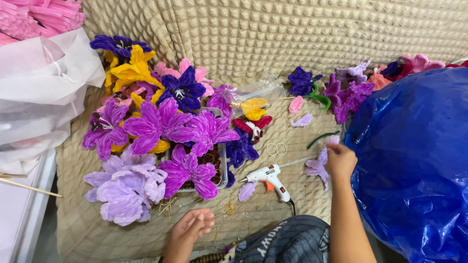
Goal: The person assembles artificial flowers by applying hot glue to petals and attaching them together.
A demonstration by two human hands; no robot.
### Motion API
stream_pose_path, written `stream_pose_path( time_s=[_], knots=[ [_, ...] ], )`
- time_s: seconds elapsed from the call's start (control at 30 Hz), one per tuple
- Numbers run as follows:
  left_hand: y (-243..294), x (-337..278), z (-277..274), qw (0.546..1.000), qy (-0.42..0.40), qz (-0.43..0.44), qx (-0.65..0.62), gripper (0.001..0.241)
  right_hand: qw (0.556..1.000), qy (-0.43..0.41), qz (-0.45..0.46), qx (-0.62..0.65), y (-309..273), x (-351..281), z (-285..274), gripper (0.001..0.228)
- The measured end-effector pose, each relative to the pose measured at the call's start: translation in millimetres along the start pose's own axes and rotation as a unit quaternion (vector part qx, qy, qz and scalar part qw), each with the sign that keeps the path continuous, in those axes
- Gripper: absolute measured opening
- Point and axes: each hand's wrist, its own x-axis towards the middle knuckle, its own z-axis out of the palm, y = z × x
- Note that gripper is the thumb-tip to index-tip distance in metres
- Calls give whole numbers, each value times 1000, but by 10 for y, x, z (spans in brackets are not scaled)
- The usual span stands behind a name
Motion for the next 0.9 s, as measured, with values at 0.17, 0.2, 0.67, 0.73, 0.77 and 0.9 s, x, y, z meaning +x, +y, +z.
stream_pose_path(
  time_s=[0.17,0.2,0.67,0.73,0.77,0.9],
  knots=[
    [103,3,273,996,-65,15,-61,49,976,-111,-164,95,-1615,-973,-531,26],
    [129,-1,339,986,-87,-4,-145,54,946,-211,-215,119,-2001,-1320,-684,26],
    [-53,115,254,955,11,-9,-295,36,973,-98,-114,177,-1163,-454,-26,36],
    [-166,195,257,961,11,-4,-277,31,991,58,-36,111,-471,-50,207,20],
    [-261,265,228,961,4,24,-277,31,997,27,64,21,-144,34,347,26],
    [-429,400,181,955,-6,44,-293,33,941,-129,294,-103,90,-68,366,36]
  ],
)
